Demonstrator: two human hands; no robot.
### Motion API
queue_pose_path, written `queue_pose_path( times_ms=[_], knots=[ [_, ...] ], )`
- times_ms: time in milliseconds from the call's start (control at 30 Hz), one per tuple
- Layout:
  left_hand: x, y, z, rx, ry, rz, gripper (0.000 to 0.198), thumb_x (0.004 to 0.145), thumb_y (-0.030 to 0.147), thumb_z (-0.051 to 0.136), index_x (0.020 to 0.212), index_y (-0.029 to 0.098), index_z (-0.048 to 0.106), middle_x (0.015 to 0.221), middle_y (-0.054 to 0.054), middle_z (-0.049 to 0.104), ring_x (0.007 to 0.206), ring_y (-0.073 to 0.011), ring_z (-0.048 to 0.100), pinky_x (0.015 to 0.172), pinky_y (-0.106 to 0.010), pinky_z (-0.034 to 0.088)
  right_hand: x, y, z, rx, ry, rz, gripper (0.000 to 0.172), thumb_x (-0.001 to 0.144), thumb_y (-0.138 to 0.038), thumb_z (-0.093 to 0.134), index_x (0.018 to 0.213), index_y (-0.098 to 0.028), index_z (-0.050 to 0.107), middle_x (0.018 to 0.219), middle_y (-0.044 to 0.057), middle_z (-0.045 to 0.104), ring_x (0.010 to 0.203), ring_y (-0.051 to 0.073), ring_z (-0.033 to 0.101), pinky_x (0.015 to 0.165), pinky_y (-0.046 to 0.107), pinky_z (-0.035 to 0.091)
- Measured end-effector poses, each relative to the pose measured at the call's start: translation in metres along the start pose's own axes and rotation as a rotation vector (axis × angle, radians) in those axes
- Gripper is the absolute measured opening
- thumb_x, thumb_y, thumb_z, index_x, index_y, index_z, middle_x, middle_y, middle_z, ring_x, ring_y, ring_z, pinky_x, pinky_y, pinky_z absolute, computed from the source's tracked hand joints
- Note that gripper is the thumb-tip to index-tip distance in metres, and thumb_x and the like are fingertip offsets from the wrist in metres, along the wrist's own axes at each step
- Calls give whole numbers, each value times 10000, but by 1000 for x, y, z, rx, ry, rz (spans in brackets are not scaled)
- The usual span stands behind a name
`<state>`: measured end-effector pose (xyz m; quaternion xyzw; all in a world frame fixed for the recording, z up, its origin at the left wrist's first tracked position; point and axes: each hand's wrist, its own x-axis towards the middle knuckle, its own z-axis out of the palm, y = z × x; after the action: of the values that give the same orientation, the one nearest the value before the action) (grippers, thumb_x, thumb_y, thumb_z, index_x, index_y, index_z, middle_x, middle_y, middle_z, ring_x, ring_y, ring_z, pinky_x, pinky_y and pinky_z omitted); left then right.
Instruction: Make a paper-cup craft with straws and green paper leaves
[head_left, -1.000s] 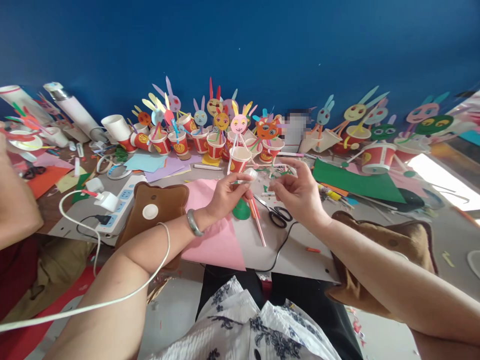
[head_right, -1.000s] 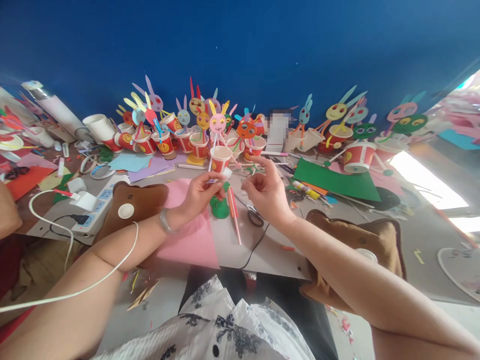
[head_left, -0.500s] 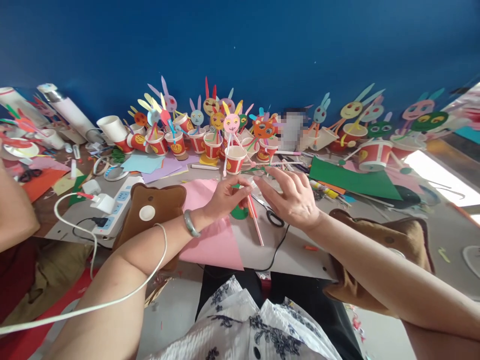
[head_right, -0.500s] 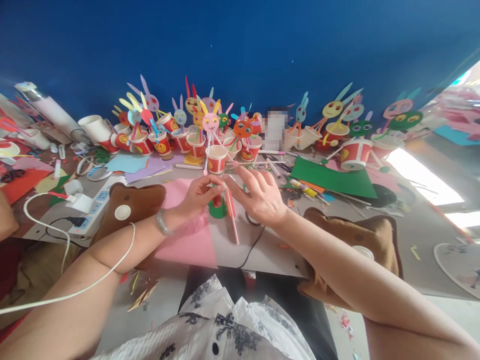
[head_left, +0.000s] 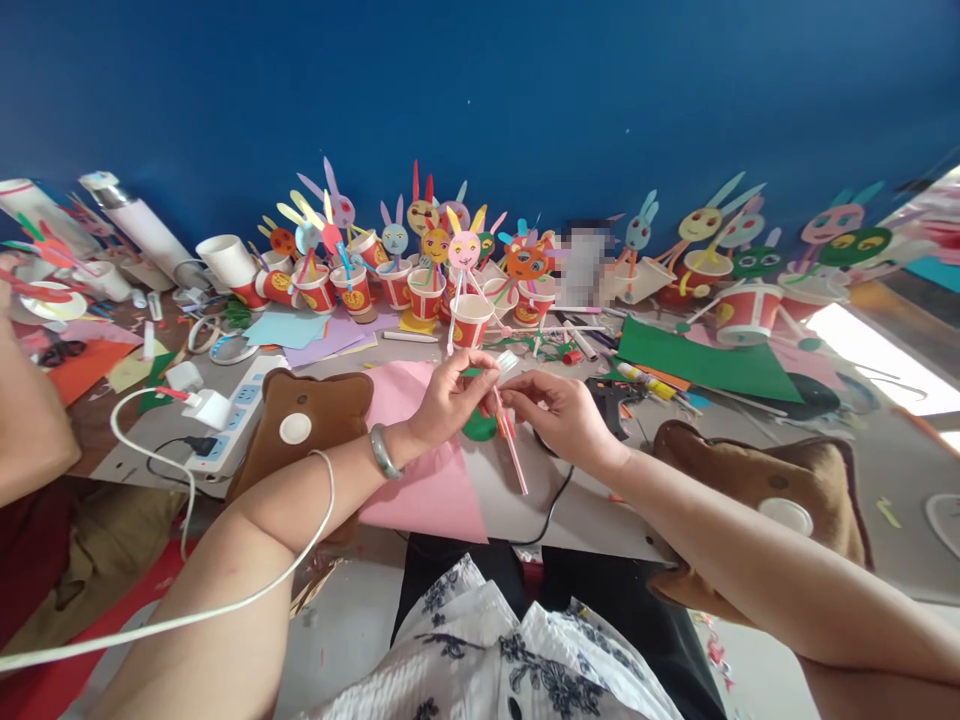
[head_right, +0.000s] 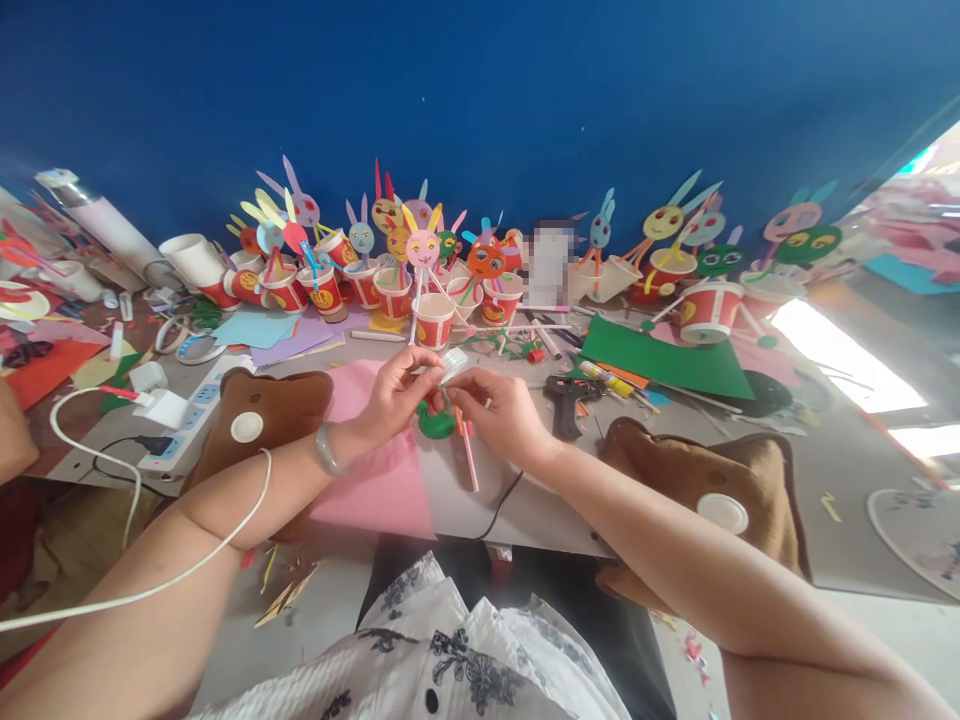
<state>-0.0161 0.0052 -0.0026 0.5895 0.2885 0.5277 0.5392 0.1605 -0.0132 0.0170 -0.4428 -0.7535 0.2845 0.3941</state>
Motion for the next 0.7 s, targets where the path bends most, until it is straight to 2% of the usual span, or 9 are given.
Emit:
queue_pose_path(
  times_ms=[100, 233, 333, 400, 500, 600, 700],
  knots=[
    [0, -1, -1, 15, -4, 17, 296, 899, 471, 673, 947, 203, 557, 625, 52, 600, 537, -93, 631, 522, -204, 493, 0, -2, 0, 74, -29, 65, 199, 909, -340, 631, 873, -179, 742, 743, 32, 749, 592, 152, 646, 595, 288, 529],
    [1, 1, -1, -32, 19, 7, 345, 860, 461, 715, 971, 220, 494, 643, 77, 556, 512, -88, 620, 504, -207, 508, 1, -5, -13, -50, -85, -62, 193, 878, -358, 696, 935, -191, 776, 810, 46, 754, 658, 161, 645, 660, 307, 538],
    [0, 4, 0, -72, 40, -2, 403, 836, 428, 749, 1000, 235, 435, 754, 76, 565, 502, -73, 619, 481, -203, 507, 4, -8, -22, -125, 38, -119, 222, 860, -365, 730, 992, -188, 755, 845, 57, 727, 678, 161, 636, 679, 316, 547],
    [-1, 4, 1, -81, 28, 6, 398, 847, 415, 743, 1014, 236, 429, 837, 60, 574, 519, -62, 625, 491, -201, 516, 7, -10, -25, -160, 117, -158, 322, 853, -349, 735, 1131, -188, 717, 1030, 93, 707, 673, 144, 628, 647, 312, 555],
    [-4, 5, 3, -75, -41, 31, 365, 875, 409, 721, 1035, 233, 444, 902, 38, 576, 577, -58, 642, 545, -204, 544, 10, -11, -25, -184, 35, -250, 469, 872, -319, 707, 1321, -219, 616, 1339, 147, 590, 670, 119, 636, 607, 308, 572],
    [-7, 5, 3, -68, -102, 60, 348, 893, 404, 708, 1053, 233, 450, 1013, 4, 592, 628, -60, 653, 576, -210, 555, 9, -11, -25, -234, 0, -348, 404, 911, -304, 661, 1304, -234, 600, 1331, 145, 605, 741, 152, 668, 665, 338, 603],
    [-10, 4, 3, -41, -162, 87, 305, 927, 389, 665, 1084, 236, 454, 1122, -33, 596, 670, -64, 655, 613, -222, 565, 4, -8, -28, -289, 17, -417, 260, 916, -328, 663, 1150, -224, 620, 1266, 144, 650, 910, 213, 687, 705, 343, 603]
  ],
)
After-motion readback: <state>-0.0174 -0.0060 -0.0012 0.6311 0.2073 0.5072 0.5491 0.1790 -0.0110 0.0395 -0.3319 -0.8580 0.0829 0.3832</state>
